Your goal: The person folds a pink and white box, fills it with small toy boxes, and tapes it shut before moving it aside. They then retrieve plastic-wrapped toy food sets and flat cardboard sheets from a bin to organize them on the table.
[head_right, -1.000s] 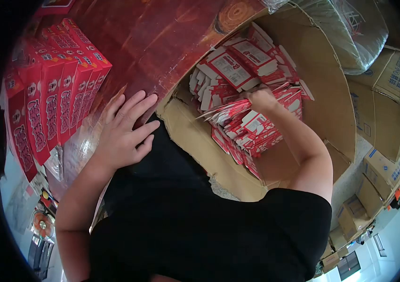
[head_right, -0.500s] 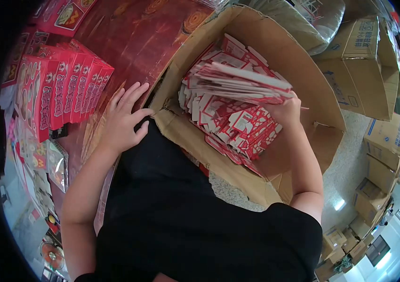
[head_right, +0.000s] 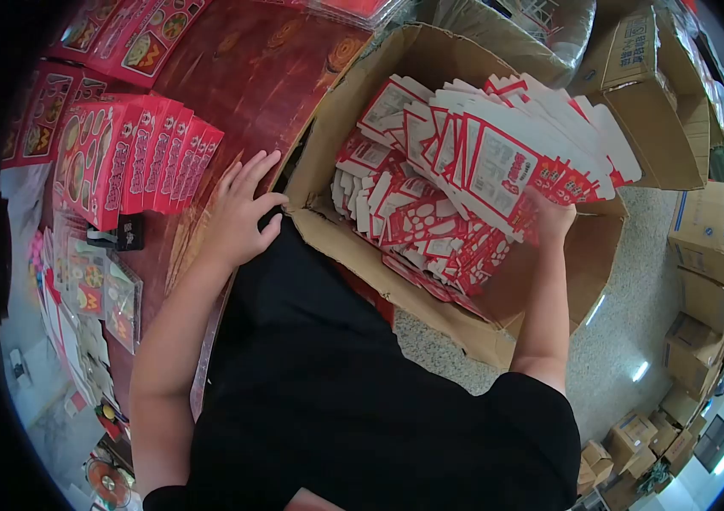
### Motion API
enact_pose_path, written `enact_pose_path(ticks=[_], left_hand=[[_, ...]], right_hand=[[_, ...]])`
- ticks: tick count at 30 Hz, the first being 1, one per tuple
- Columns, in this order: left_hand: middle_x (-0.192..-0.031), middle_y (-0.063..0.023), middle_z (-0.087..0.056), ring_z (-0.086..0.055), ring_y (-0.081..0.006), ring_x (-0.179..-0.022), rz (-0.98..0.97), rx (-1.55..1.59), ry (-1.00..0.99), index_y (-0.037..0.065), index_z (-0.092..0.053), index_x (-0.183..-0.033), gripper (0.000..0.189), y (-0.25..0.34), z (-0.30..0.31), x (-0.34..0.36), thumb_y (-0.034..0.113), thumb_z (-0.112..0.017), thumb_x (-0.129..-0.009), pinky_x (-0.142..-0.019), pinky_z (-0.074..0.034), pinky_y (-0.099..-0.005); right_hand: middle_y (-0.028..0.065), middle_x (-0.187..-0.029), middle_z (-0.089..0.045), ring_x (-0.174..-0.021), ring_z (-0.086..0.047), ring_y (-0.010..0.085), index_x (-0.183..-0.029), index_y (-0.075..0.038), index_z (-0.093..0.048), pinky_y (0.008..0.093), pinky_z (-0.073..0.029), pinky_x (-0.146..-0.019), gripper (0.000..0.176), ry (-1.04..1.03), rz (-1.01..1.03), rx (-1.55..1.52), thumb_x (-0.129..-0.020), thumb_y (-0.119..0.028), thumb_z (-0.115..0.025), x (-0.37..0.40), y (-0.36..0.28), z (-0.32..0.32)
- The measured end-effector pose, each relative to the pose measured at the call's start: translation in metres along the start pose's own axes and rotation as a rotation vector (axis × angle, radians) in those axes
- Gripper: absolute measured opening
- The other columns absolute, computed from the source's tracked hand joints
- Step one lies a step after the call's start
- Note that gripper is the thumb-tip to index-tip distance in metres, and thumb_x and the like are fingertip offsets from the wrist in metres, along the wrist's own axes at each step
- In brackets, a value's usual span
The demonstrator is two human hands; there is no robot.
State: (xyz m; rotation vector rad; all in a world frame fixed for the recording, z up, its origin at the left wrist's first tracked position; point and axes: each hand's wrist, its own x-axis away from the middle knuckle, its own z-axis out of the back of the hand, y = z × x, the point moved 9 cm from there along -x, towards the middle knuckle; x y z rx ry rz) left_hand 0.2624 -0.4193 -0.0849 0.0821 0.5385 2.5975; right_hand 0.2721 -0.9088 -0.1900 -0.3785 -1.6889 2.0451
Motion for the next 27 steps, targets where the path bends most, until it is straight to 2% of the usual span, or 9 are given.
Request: enact_pose_path(ticks=[6, 9, 12, 13, 15, 16, 19, 24, 27], left_hand=[[-0.142, -0.0069, -0.039, -0.032, -0.0248, -0.134, 0.002, -0.016, 0.036, 0.010, -0.065, -0.085, 0.017, 0.002, 0.003, -0.001, 0.010, -0.069, -0.069, -0.110, -0.024, -0.0442], [-0.142, -0.0069, -0.039, -0.032, -0.0248, -0.134, 0.000, -0.014, 0.032, 0.010, -0.065, -0.086, 0.017, 0.004, 0.003, -0.001, 0.010, -0.068, -0.069, -0.110, -0.023, -0.0442], [-0.142, -0.0070, -0.039, -0.032, -0.0249, -0.134, 0.005, -0.013, 0.021, 0.010, -0.064, -0.086, 0.017, 0.003, 0.002, -0.001, 0.010, -0.068, -0.069, -0.110, -0.023, -0.0443], [-0.142, -0.0070, -0.038, -0.032, -0.0249, -0.134, 0.010, -0.014, 0.021, 0.010, -0.064, -0.086, 0.017, 0.003, 0.003, -0.001, 0.010, -0.068, -0.069, -0.110, -0.023, -0.0444], [-0.142, -0.0069, -0.039, -0.032, -0.0250, -0.134, 0.009, -0.006, 0.026, 0.010, -0.064, -0.085, 0.017, 0.002, 0.003, -0.001, 0.010, -0.068, -0.069, -0.110, -0.023, -0.0446], [-0.142, -0.0069, -0.039, -0.032, -0.0250, -0.134, 0.013, -0.004, 0.028, 0.010, -0.064, -0.085, 0.016, 0.001, 0.003, -0.001, 0.010, -0.068, -0.069, -0.110, -0.024, -0.0447], [-0.142, -0.0083, -0.039, -0.032, -0.0268, -0.133, 0.014, 0.008, 0.023, 0.010, -0.065, -0.087, 0.019, 0.000, 0.003, 0.000, 0.011, -0.068, -0.069, -0.110, -0.023, -0.0454], [-0.141, -0.0084, -0.039, -0.033, -0.0273, -0.133, 0.014, 0.008, 0.013, 0.011, -0.065, -0.089, 0.021, -0.002, 0.003, 0.000, 0.011, -0.068, -0.069, -0.110, -0.024, -0.0454], [-0.141, -0.0079, -0.039, -0.033, -0.0272, -0.133, 0.018, 0.011, -0.004, 0.011, -0.065, -0.089, 0.021, -0.003, 0.003, -0.001, 0.011, -0.068, -0.068, -0.110, -0.024, -0.0453]], right_hand=[[0.0047, -0.089, -0.066, -0.078, -0.062, 0.0137, -0.094, 0.000, -0.064, 0.0291, -0.050, -0.072, 0.028, 0.191, -0.064, -0.192, -0.068, 0.004, -0.074, 0.023, 0.046, 0.006], [0.0048, -0.090, -0.067, -0.078, -0.062, 0.0136, -0.094, -0.001, -0.064, 0.0289, -0.050, -0.072, 0.030, 0.168, 0.058, -0.105, -0.067, 0.004, -0.075, 0.017, 0.048, 0.000], [0.0037, -0.086, -0.068, -0.076, -0.063, 0.0140, -0.089, -0.001, -0.066, 0.0285, -0.050, -0.068, 0.027, 0.104, -0.044, -0.023, -0.066, 0.003, -0.078, 0.009, 0.061, -0.018], [0.0032, -0.084, -0.069, -0.075, -0.063, 0.0123, -0.089, -0.001, -0.066, 0.0285, -0.050, -0.068, 0.027, 0.103, 0.062, 0.166, -0.066, -0.004, -0.080, 0.009, 0.050, -0.025], [0.0057, -0.086, -0.070, -0.077, -0.065, 0.0159, -0.093, -0.004, -0.067, 0.0318, -0.051, -0.071, 0.038, -0.009, 0.038, 0.511, -0.064, -0.020, -0.083, 0.009, 0.043, -0.058], [0.0111, -0.090, -0.070, -0.082, -0.067, 0.0236, -0.097, -0.007, -0.066, 0.0357, -0.051, -0.076, 0.049, -0.035, -0.019, 0.694, -0.060, -0.033, -0.083, 0.020, 0.032, -0.073], [0.0131, -0.089, -0.068, -0.086, -0.065, 0.0321, -0.107, -0.017, -0.060, 0.0393, -0.052, -0.073, 0.057, -0.154, 0.154, 0.937, -0.060, -0.043, -0.079, 0.010, 0.065, -0.123], [0.0131, -0.089, -0.068, -0.085, -0.065, 0.0333, -0.106, -0.015, -0.059, 0.0430, -0.051, -0.072, 0.054, -0.357, 0.212, 1.116, -0.062, -0.039, -0.077, -0.026, 0.071, -0.212], [0.0132, -0.101, -0.066, -0.092, -0.065, 0.0308, -0.116, -0.015, -0.054, 0.0433, -0.051, -0.078, 0.064, -0.477, 0.186, 1.280, -0.061, -0.038, -0.078, -0.042, 0.088, -0.234]])
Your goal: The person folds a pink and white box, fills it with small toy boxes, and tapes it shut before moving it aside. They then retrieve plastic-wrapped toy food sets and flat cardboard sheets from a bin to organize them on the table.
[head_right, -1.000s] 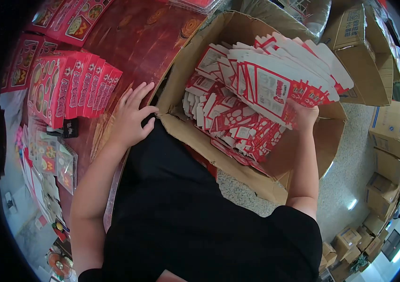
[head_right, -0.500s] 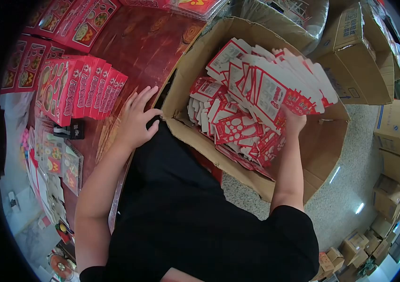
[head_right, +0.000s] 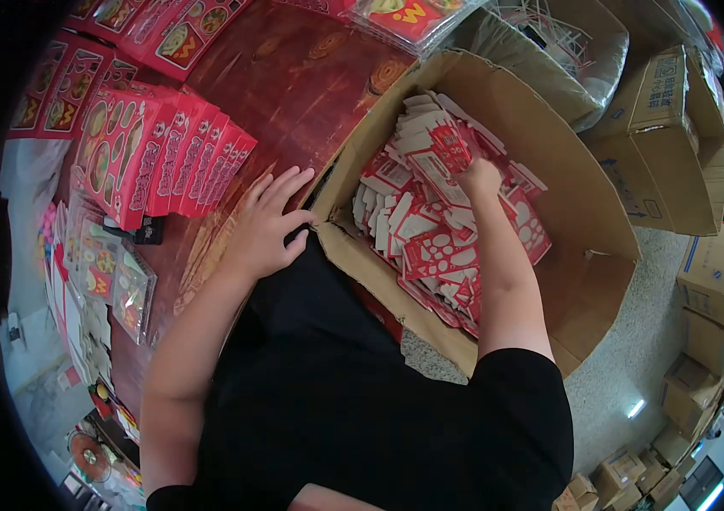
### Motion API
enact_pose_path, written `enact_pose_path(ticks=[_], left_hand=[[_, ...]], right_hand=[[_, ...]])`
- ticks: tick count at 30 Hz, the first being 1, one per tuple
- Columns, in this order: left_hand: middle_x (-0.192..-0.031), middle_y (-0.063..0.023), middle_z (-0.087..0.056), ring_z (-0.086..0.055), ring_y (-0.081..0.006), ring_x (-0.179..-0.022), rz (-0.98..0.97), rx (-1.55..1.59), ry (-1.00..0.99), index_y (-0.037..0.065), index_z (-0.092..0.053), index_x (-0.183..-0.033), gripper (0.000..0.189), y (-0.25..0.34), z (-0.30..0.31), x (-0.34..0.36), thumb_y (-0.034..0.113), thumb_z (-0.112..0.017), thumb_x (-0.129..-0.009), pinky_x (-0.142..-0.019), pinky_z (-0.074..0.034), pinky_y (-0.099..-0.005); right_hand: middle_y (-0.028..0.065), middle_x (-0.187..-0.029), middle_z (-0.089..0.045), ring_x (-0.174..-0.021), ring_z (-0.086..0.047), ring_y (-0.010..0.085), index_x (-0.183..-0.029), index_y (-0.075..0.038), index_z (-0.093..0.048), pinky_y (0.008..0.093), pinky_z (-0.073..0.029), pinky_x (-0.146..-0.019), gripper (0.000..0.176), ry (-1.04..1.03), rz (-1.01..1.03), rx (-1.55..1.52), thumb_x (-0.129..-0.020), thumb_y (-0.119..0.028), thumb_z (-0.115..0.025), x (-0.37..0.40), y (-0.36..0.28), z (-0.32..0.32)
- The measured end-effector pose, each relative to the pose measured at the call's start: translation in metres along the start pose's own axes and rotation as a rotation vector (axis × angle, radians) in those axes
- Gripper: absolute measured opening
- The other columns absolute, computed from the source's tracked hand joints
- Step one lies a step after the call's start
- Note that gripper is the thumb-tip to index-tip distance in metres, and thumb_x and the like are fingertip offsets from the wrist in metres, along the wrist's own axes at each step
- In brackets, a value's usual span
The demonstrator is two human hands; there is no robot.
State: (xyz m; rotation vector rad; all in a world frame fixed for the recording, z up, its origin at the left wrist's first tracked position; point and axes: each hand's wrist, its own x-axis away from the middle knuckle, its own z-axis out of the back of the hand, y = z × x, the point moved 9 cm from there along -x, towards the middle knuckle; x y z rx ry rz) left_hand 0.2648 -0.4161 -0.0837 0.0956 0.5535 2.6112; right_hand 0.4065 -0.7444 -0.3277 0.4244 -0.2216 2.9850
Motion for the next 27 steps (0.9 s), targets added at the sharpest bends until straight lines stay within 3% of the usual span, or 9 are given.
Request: enact_pose_path(ticks=[2, 5, 11, 16, 19, 21, 24, 25, 27], left_hand=[[-0.141, -0.0075, -0.040, -0.034, -0.0263, -0.132, 0.000, 0.012, -0.002, 0.011, -0.066, -0.088, 0.019, 0.000, 0.002, 0.000, 0.011, -0.068, -0.068, -0.110, -0.024, -0.0454], [-0.140, -0.0071, -0.040, -0.034, -0.0256, -0.132, 0.001, 0.021, 0.001, 0.011, -0.066, -0.086, 0.017, -0.001, 0.003, -0.001, 0.012, -0.068, -0.069, -0.110, -0.024, -0.0455], [-0.140, -0.0068, -0.040, -0.034, -0.0254, -0.133, 0.008, 0.040, -0.007, 0.011, -0.067, -0.085, 0.016, -0.004, 0.000, 0.001, 0.012, -0.068, -0.069, -0.110, -0.023, -0.0463], [-0.140, -0.0068, -0.041, -0.034, -0.0255, -0.133, -0.004, 0.086, 0.011, 0.011, -0.067, -0.083, 0.013, -0.007, 0.000, 0.001, 0.012, -0.067, -0.070, -0.110, -0.023, -0.0470], [-0.140, -0.0069, -0.041, -0.034, -0.0258, -0.133, -0.007, 0.088, 0.023, 0.012, -0.067, -0.083, 0.013, -0.007, 0.001, 0.002, 0.011, -0.067, -0.070, -0.110, -0.023, -0.0471], [-0.140, -0.0068, -0.041, -0.035, -0.0259, -0.133, -0.002, 0.091, 0.024, 0.012, -0.067, -0.083, 0.014, -0.007, 0.002, 0.003, 0.010, -0.066, -0.070, -0.110, -0.023, -0.0472], [-0.140, -0.0067, -0.041, -0.034, -0.0252, -0.133, -0.001, 0.056, 0.033, 0.011, -0.066, -0.082, 0.012, -0.004, 0.003, 0.002, 0.010, -0.066, -0.070, -0.109, -0.025, -0.0476], [-0.140, -0.0068, -0.041, -0.034, -0.0248, -0.133, 0.001, 0.048, 0.034, 0.010, -0.066, -0.081, 0.011, -0.002, 0.003, 0.002, 0.010, -0.066, -0.070, -0.109, -0.025, -0.0479], [-0.140, -0.0068, -0.041, -0.034, -0.0251, -0.133, -0.003, 0.027, 0.039, 0.010, -0.066, -0.081, 0.011, -0.002, 0.003, 0.001, 0.010, -0.066, -0.070, -0.109, -0.025, -0.0480]], right_hand=[[0.0112, -0.113, -0.063, -0.102, -0.062, 0.0282, -0.124, -0.015, -0.049, 0.0428, -0.048, -0.088, 0.072, -0.107, -0.028, 0.113, -0.062, -0.038, -0.078, -0.004, -0.008, -0.002], [0.0103, -0.117, -0.061, -0.109, -0.058, 0.0279, -0.125, -0.015, -0.048, 0.0418, -0.045, -0.094, 0.073, -0.015, -0.005, 0.227, -0.063, -0.039, -0.078, -0.009, -0.022, 0.003], [0.0134, -0.114, -0.063, -0.106, -0.061, 0.0282, -0.127, -0.011, -0.047, 0.0412, -0.050, -0.087, 0.072, -0.292, 0.016, 0.214, -0.066, -0.037, -0.075, -0.023, -0.041, -0.035], [0.0159, -0.099, -0.067, -0.095, -0.064, 0.0301, -0.103, -0.008, -0.063, 0.0400, -0.052, -0.081, 0.050, -0.126, 0.103, 0.115, -0.065, -0.038, -0.074, -0.018, -0.039, -0.015], [0.0203, -0.092, -0.066, -0.085, -0.065, 0.0332, -0.095, -0.007, -0.069, 0.0428, -0.050, -0.075, 0.047, 0.002, 0.101, 0.005, -0.061, -0.040, -0.076, -0.012, -0.005, 0.011], [0.0202, -0.088, -0.067, -0.081, -0.066, 0.0329, -0.092, -0.007, -0.070, 0.0410, -0.050, -0.073, 0.046, 0.010, 0.081, -0.284, -0.060, -0.040, -0.077, 0.001, 0.025, 0.037], [0.0059, -0.083, -0.070, -0.073, -0.065, 0.0163, -0.089, -0.004, -0.071, 0.0324, -0.050, -0.069, 0.031, 0.133, -0.145, -0.916, -0.064, -0.020, -0.079, 0.020, 0.103, 0.037], [0.0021, -0.087, -0.068, -0.075, -0.063, 0.0122, -0.090, 0.000, -0.069, 0.0296, -0.050, -0.069, 0.026, 0.208, -0.179, -1.102, -0.066, -0.006, -0.077, 0.032, 0.121, 0.036], [0.0050, -0.090, -0.067, -0.075, -0.064, 0.0147, -0.093, 0.001, -0.067, 0.0300, -0.051, -0.069, 0.023, 0.296, -0.137, -1.362, -0.070, 0.002, -0.072, 0.057, 0.147, 0.031]])
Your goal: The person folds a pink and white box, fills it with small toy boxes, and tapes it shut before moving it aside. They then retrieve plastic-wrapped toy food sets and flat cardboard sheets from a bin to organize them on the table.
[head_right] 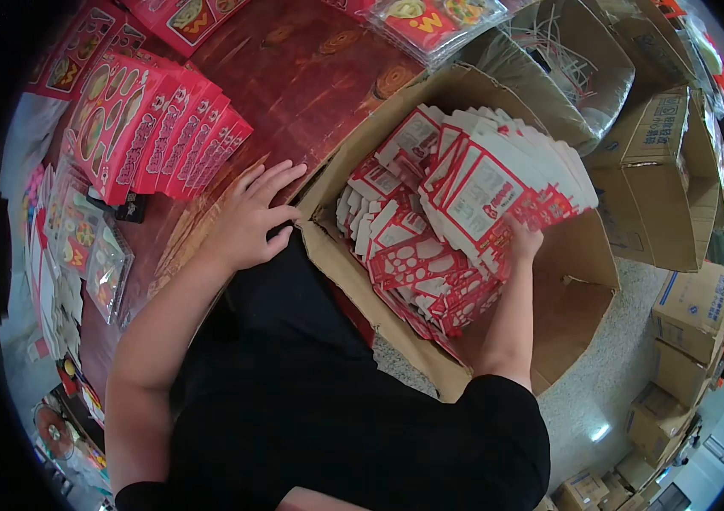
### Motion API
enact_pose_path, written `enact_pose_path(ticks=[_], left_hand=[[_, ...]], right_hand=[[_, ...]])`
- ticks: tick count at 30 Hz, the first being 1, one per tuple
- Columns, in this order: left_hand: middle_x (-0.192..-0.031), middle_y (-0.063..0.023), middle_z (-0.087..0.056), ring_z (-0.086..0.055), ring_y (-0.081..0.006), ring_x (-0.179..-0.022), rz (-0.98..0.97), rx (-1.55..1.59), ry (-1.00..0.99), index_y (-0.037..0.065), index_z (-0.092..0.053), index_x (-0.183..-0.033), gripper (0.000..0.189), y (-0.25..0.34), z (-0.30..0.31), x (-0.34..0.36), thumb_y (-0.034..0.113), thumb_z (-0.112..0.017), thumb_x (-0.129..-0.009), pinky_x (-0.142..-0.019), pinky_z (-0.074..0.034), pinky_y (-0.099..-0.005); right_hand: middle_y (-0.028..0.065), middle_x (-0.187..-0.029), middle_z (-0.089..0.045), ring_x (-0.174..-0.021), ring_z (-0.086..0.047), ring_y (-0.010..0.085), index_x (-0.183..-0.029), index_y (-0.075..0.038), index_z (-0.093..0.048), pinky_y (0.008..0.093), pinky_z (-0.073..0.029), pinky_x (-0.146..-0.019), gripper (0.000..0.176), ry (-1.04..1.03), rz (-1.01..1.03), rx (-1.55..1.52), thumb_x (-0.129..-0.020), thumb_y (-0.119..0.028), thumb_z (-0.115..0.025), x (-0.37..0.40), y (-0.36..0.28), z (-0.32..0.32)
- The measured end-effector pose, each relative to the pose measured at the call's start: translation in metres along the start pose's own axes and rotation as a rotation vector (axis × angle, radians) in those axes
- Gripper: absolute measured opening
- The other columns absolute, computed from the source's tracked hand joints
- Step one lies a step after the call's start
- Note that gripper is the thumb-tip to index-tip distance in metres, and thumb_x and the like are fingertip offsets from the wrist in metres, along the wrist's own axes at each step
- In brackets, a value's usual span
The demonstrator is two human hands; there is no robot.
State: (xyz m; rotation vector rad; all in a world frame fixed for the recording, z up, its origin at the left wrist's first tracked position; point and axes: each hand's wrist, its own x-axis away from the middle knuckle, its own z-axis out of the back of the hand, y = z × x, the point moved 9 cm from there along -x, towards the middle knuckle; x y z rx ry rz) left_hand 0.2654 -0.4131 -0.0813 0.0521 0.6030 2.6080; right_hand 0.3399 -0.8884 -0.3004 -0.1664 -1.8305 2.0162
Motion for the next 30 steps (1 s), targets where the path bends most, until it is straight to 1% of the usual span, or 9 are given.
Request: enact_pose_path(ticks=[3, 8, 10, 11, 14, 17, 20, 25, 30], left_hand=[[-0.141, -0.0067, -0.040, -0.034, -0.0255, -0.133, -0.009, -0.031, -0.004, 0.011, -0.065, -0.083, 0.014, 0.005, -0.001, 0.000, 0.011, -0.067, -0.069, -0.110, -0.024, -0.0476], [-0.141, -0.0074, -0.040, -0.034, -0.0265, -0.133, -0.008, -0.056, 0.006, 0.012, -0.064, -0.084, 0.017, 0.006, -0.003, -0.001, 0.010, -0.068, -0.067, -0.109, -0.024, -0.0464], [-0.141, -0.0080, -0.040, -0.033, -0.0267, -0.133, -0.010, -0.061, 0.007, 0.012, -0.064, -0.084, 0.017, 0.008, -0.003, -0.001, 0.009, -0.067, -0.068, -0.109, -0.024, -0.0459], [-0.141, -0.0087, -0.039, -0.033, -0.0275, -0.133, -0.008, -0.064, -0.006, 0.011, -0.065, -0.085, 0.018, 0.008, -0.004, -0.001, 0.010, -0.067, -0.068, -0.109, -0.024, -0.0461], [-0.142, -0.0102, -0.038, -0.031, -0.0293, -0.134, -0.007, -0.071, -0.029, 0.010, -0.065, -0.088, 0.020, 0.009, -0.004, -0.001, 0.010, -0.067, -0.068, -0.110, -0.023, -0.0466], [-0.142, -0.0103, -0.038, -0.031, -0.0293, -0.134, -0.011, -0.074, -0.030, 0.010, -0.065, -0.089, 0.020, 0.010, -0.004, 0.001, 0.010, -0.067, -0.069, -0.110, -0.022, -0.0465], [-0.143, -0.0102, -0.037, -0.030, -0.0291, -0.135, -0.023, -0.078, -0.023, 0.010, -0.064, -0.089, 0.020, 0.012, -0.003, 0.002, 0.011, -0.067, -0.069, -0.110, -0.022, -0.0462], [-0.142, -0.0082, -0.038, -0.032, -0.0264, -0.134, -0.042, -0.107, 0.030, 0.010, -0.064, -0.083, 0.015, 0.015, -0.001, 0.004, 0.010, -0.068, -0.068, -0.110, -0.024, -0.0442], [-0.141, -0.0091, -0.039, -0.032, -0.0267, -0.134, -0.088, -0.110, 0.056, 0.010, -0.063, -0.096, 0.027, 0.019, 0.000, 0.008, 0.014, -0.068, -0.070, -0.110, -0.023, -0.0443]], right_hand=[[0.0054, -0.087, -0.065, -0.074, -0.064, 0.0182, -0.100, 0.000, -0.062, 0.0327, -0.054, -0.070, 0.029, 0.133, -0.132, -0.268, -0.073, 0.006, -0.069, 0.033, 0.034, 0.045], [0.0112, -0.110, -0.061, -0.096, -0.062, 0.0237, -0.117, 0.001, -0.053, 0.0371, -0.053, -0.083, 0.040, 0.223, -0.146, -0.429, -0.079, -0.004, -0.065, 0.070, 0.055, 0.099], [0.0086, -0.105, -0.062, -0.092, -0.063, 0.0232, -0.114, -0.001, -0.055, 0.0370, -0.053, -0.079, 0.041, 0.294, -0.199, -0.523, -0.076, -0.001, -0.069, 0.084, 0.063, 0.124], [0.0100, -0.108, -0.061, -0.096, -0.062, 0.0248, -0.119, -0.001, -0.052, 0.0401, -0.053, -0.082, 0.044, 0.275, -0.153, -0.567, -0.079, -0.007, -0.067, 0.089, 0.061, 0.131], [0.0126, -0.119, -0.058, -0.106, -0.059, 0.0282, -0.124, -0.001, -0.049, 0.0443, -0.049, -0.091, 0.047, 0.241, -0.229, -0.698, -0.084, -0.022, -0.063, 0.110, 0.062, 0.150], [0.0103, -0.127, -0.054, -0.118, -0.050, 0.0302, -0.131, -0.006, -0.045, 0.0501, -0.040, -0.101, 0.061, 0.245, -0.225, -0.849, -0.080, -0.032, -0.065, 0.136, 0.057, 0.161], [0.0100, -0.132, -0.050, -0.122, -0.046, 0.0304, -0.134, -0.009, -0.042, 0.0505, -0.038, -0.102, 0.066, 0.345, -0.183, -0.901, -0.079, -0.039, -0.065, 0.161, 0.049, 0.168], [0.0100, -0.137, -0.044, -0.124, -0.045, 0.0306, -0.139, -0.011, -0.034, 0.0509, -0.039, -0.103, 0.074, 0.302, -0.019, -0.902, -0.079, -0.044, -0.062, 0.188, 0.003, 0.152], [0.0104, -0.138, -0.044, -0.124, -0.044, 0.0317, -0.139, -0.011, -0.033, 0.0514, -0.038, -0.104, 0.076, 0.264, 0.025, -0.979, -0.078, -0.044, -0.063, 0.206, -0.020, 0.137]])
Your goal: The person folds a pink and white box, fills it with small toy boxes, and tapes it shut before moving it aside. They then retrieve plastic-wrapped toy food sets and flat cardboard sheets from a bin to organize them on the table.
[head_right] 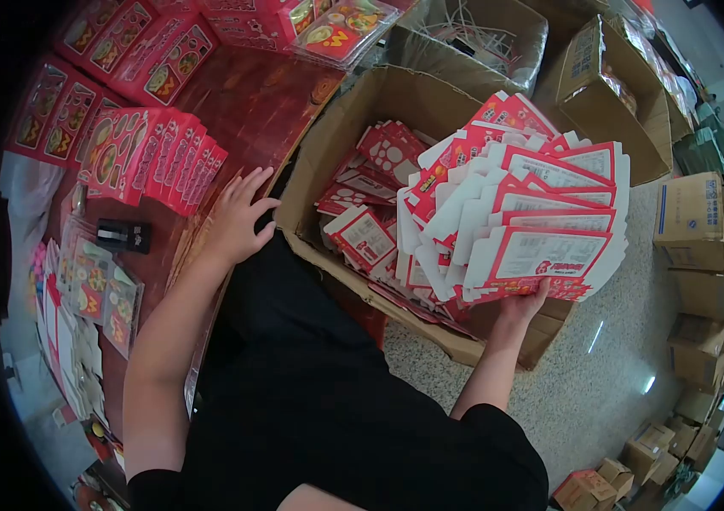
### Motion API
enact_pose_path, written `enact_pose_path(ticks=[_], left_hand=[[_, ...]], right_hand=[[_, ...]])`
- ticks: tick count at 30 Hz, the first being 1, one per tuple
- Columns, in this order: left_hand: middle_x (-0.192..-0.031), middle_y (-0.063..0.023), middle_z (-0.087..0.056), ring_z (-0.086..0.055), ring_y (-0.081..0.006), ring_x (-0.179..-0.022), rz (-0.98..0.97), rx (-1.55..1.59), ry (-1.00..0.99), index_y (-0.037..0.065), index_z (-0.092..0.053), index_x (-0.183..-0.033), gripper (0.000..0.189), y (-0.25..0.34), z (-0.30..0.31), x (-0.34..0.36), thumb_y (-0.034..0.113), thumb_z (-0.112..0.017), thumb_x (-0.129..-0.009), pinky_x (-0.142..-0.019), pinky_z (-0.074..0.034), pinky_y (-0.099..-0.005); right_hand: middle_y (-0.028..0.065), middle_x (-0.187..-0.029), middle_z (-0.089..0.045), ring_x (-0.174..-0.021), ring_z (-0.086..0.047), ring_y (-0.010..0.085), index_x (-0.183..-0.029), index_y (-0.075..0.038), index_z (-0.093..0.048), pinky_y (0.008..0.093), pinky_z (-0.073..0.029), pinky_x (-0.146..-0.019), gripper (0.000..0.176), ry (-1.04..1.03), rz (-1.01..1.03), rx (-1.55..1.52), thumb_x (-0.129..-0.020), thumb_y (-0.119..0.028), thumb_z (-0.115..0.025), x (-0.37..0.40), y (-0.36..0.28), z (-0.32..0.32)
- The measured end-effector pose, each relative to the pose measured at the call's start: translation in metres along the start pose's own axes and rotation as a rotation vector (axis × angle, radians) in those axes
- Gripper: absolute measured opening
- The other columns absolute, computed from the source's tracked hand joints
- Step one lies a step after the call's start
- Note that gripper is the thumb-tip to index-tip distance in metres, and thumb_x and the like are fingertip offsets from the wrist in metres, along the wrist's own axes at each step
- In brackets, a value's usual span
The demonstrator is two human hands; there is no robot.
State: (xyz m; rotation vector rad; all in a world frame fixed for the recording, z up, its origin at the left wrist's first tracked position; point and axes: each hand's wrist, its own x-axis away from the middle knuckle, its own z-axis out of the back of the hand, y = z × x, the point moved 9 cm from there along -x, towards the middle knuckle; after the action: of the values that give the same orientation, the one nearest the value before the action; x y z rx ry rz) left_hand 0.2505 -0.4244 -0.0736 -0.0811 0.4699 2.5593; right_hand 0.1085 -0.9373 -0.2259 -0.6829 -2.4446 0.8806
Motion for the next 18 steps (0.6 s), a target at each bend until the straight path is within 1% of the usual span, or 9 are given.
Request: enact_pose_path(ticks=[2, 5, 7, 8, 9, 12, 15, 16, 18], left_hand=[[-0.138, -0.0103, -0.042, -0.033, -0.0277, -0.132, -0.035, -0.015, 0.029, 0.011, -0.060, -0.108, 0.036, -0.003, 0.000, 0.005, 0.018, -0.068, -0.074, -0.110, -0.024, -0.0452], [-0.129, -0.0111, -0.049, -0.042, -0.0293, -0.126, -0.075, 0.126, 0.171, 0.010, -0.059, -0.110, 0.034, 0.006, 0.010, 0.009, 0.021, -0.066, -0.078, -0.104, -0.033, -0.0456], [-0.121, -0.0149, -0.054, -0.051, -0.0335, -0.113, 0.002, 0.475, 0.242, 0.006, -0.057, -0.115, 0.039, 0.021, 0.029, 0.004, 0.024, -0.065, -0.081, -0.097, -0.041, -0.0407], [-0.128, -0.0147, -0.050, -0.049, -0.0283, -0.119, 0.031, 0.626, 0.203, 0.006, -0.052, -0.122, 0.044, 0.026, 0.028, 0.002, 0.025, -0.064, -0.084, -0.100, -0.039, -0.0383], [-0.129, -0.0152, -0.049, -0.048, -0.0251, -0.119, 0.147, 1.099, 0.118, 0.004, -0.044, -0.130, 0.053, 0.032, 0.019, 0.000, 0.031, -0.061, -0.088, -0.099, -0.040, -0.0370], [-0.134, -0.0173, -0.044, -0.044, -0.0252, -0.122, 0.052, 1.317, -0.010, 0.003, -0.026, -0.141, 0.091, 0.061, 0.061, 0.014, 0.061, -0.060, -0.079, -0.102, -0.037, -0.0388], [-0.139, -0.0133, -0.039, -0.037, -0.0209, -0.126, -0.050, 1.334, -0.111, 0.001, -0.022, -0.143, 0.107, 0.085, 0.115, 0.063, 0.067, -0.065, -0.070, -0.105, -0.031, -0.0366], [-0.140, -0.0119, -0.038, -0.036, -0.0197, -0.128, -0.064, 1.378, -0.092, 0.000, -0.023, -0.143, 0.108, 0.089, 0.127, 0.085, 0.067, -0.066, -0.069, -0.105, -0.030, -0.0359], [-0.139, -0.0096, -0.039, -0.038, -0.0203, -0.126, 0.016, 1.541, 0.085, 0.003, -0.025, -0.142, 0.106, 0.082, 0.150, 0.138, 0.060, -0.074, -0.067, -0.104, -0.032, -0.0365]], right_hand=[[0.0109, -0.139, -0.043, -0.125, -0.044, 0.0324, -0.140, -0.011, -0.032, 0.0515, -0.037, -0.104, 0.079, -0.134, 0.036, -0.022, -0.077, -0.044, -0.065, 0.008, -0.002, -0.015], [0.0113, -0.140, -0.042, -0.125, -0.043, 0.0334, -0.141, -0.010, -0.030, 0.0530, -0.037, -0.104, 0.083, -0.253, -0.015, -0.045, -0.076, -0.044, -0.067, 0.037, -0.003, -0.054], [0.0110, -0.141, -0.039, -0.129, -0.039, 0.0326, -0.141, -0.011, -0.031, 0.0543, -0.031, -0.107, 0.081, -0.365, -0.141, -0.120, -0.077, -0.044, -0.067, 0.051, 0.001, -0.074], [0.0113, -0.142, -0.039, -0.129, -0.038, 0.0326, -0.141, -0.011, -0.030, 0.0547, -0.030, -0.108, 0.081, -0.393, -0.220, -0.152, -0.077, -0.044, -0.067, 0.064, 0.003, -0.093], [0.0117, -0.142, -0.038, -0.129, -0.038, 0.0324, -0.142, -0.011, -0.030, 0.0549, -0.030, -0.108, 0.081, -0.197, -0.185, -0.152, -0.077, -0.043, -0.067, 0.079, -0.001, -0.109], [0.0125, -0.140, -0.041, -0.127, -0.041, 0.0319, -0.141, -0.010, -0.032, 0.0535, -0.033, -0.107, 0.078, -0.028, -0.144, -0.125, -0.077, -0.039, -0.068, 0.102, -0.003, -0.143], [0.0132, -0.137, -0.043, -0.123, -0.045, 0.0320, -0.139, -0.007, -0.035, 0.0505, -0.037, -0.105, 0.074, -0.315, -0.258, -0.043, -0.078, -0.038, -0.066, 0.104, 0.016, -0.194], [0.0135, -0.137, -0.043, -0.123, -0.045, 0.0323, -0.138, -0.005, -0.035, 0.0497, -0.037, -0.105, 0.074, -0.699, -0.267, 0.089, -0.079, -0.039, -0.064, 0.105, 0.028, -0.204], [0.0137, -0.137, -0.044, -0.123, -0.045, 0.0314, -0.138, -0.004, -0.036, 0.0483, -0.038, -0.104, 0.075, -0.620, -0.334, 0.129, -0.078, -0.040, -0.063, 0.137, 0.054, -0.264]])
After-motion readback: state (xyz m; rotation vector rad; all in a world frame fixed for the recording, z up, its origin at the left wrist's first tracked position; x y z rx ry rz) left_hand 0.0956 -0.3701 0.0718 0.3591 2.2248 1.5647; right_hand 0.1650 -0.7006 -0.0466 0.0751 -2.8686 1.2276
